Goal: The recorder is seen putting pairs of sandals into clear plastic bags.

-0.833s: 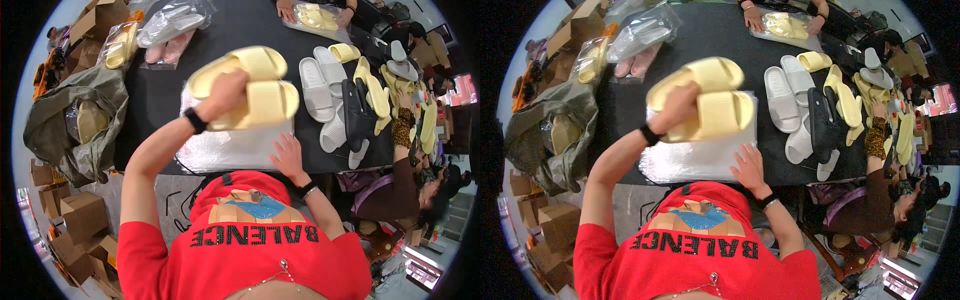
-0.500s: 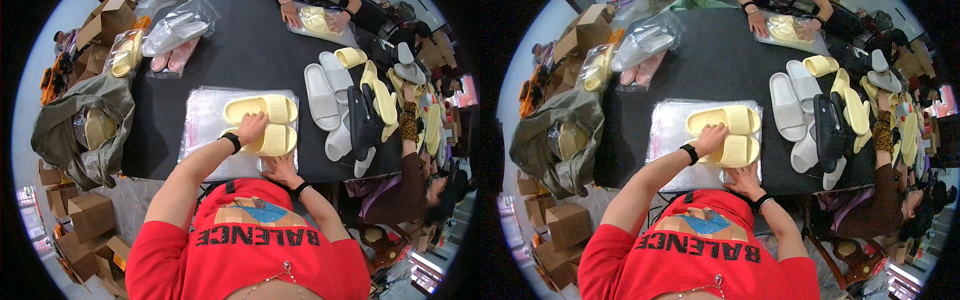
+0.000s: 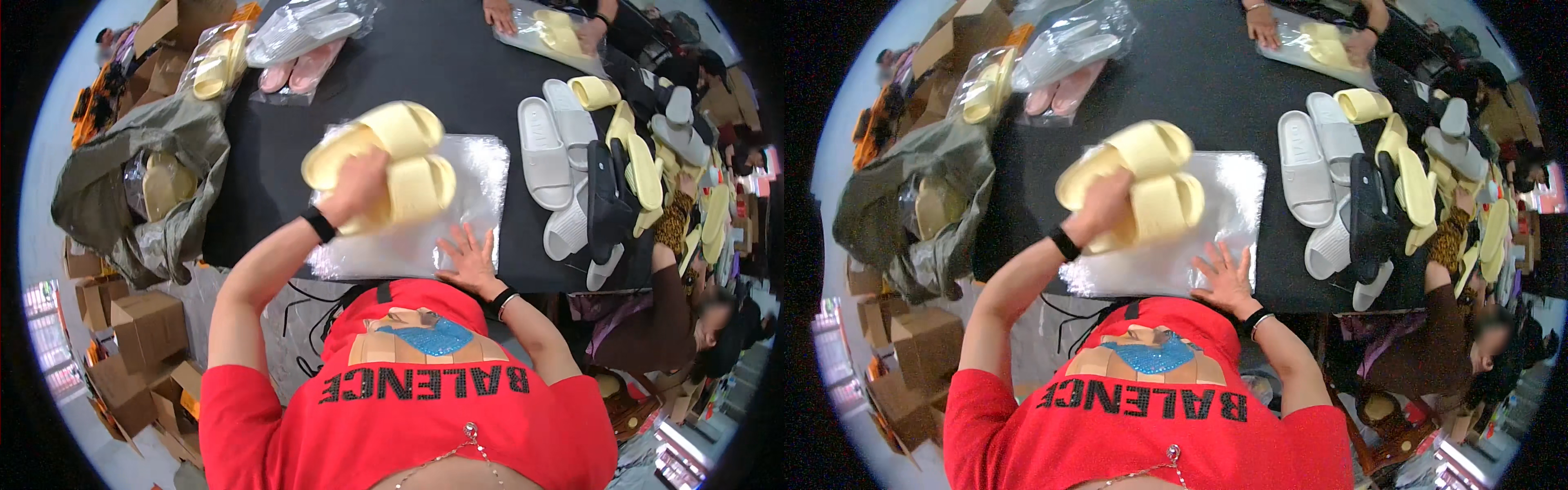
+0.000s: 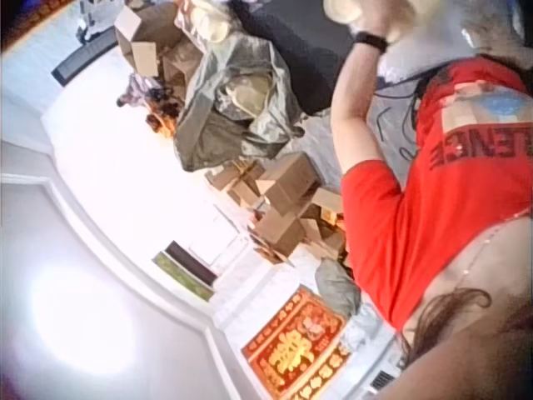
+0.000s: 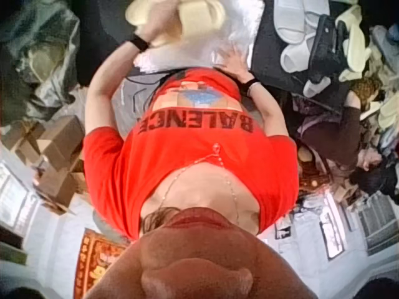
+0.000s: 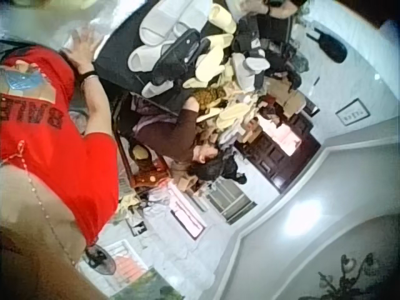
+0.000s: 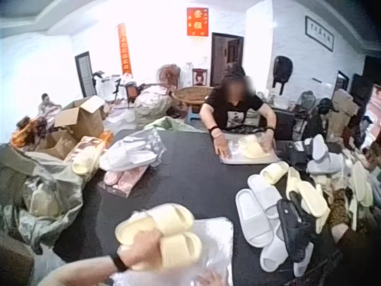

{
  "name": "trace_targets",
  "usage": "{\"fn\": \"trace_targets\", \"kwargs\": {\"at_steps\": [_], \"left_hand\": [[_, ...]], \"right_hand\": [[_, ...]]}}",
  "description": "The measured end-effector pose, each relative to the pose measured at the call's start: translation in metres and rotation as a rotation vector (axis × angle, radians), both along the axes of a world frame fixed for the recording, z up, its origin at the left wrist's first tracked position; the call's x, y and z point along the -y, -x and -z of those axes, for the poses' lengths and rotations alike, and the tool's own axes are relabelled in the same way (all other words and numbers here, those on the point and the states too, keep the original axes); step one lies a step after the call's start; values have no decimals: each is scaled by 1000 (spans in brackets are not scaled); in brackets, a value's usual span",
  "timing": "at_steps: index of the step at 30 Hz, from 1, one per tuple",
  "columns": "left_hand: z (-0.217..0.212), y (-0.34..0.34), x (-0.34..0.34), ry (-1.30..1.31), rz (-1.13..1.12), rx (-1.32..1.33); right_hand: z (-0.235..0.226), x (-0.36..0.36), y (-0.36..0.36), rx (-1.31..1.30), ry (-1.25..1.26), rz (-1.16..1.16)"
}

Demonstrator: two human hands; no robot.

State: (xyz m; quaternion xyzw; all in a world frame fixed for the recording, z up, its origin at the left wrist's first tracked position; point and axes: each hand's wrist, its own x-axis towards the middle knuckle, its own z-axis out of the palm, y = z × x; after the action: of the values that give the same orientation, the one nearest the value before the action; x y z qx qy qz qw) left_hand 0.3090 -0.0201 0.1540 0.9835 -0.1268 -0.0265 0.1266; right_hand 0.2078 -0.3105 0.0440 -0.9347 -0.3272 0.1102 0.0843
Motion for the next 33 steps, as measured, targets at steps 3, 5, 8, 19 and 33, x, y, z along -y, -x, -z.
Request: {"fn": "trace_targets", "kwargs": {"at_steps": [3,5,8,19,33], "left_hand": [[55,57,26,-13,177,-55],[78,72,16,33,213,22],[74,76,-16,38,69,16],[116,89,-83,104,-63,78],[124,41,-88,225,155,219]], "right_hand": [[2,-5,-1,115,36,-27],[6,-2,1,76,11,-29],[5,1,1,54,-8,-42],[25,2,14,169,-171,122],[23,33,32,238,-176,537]]}}
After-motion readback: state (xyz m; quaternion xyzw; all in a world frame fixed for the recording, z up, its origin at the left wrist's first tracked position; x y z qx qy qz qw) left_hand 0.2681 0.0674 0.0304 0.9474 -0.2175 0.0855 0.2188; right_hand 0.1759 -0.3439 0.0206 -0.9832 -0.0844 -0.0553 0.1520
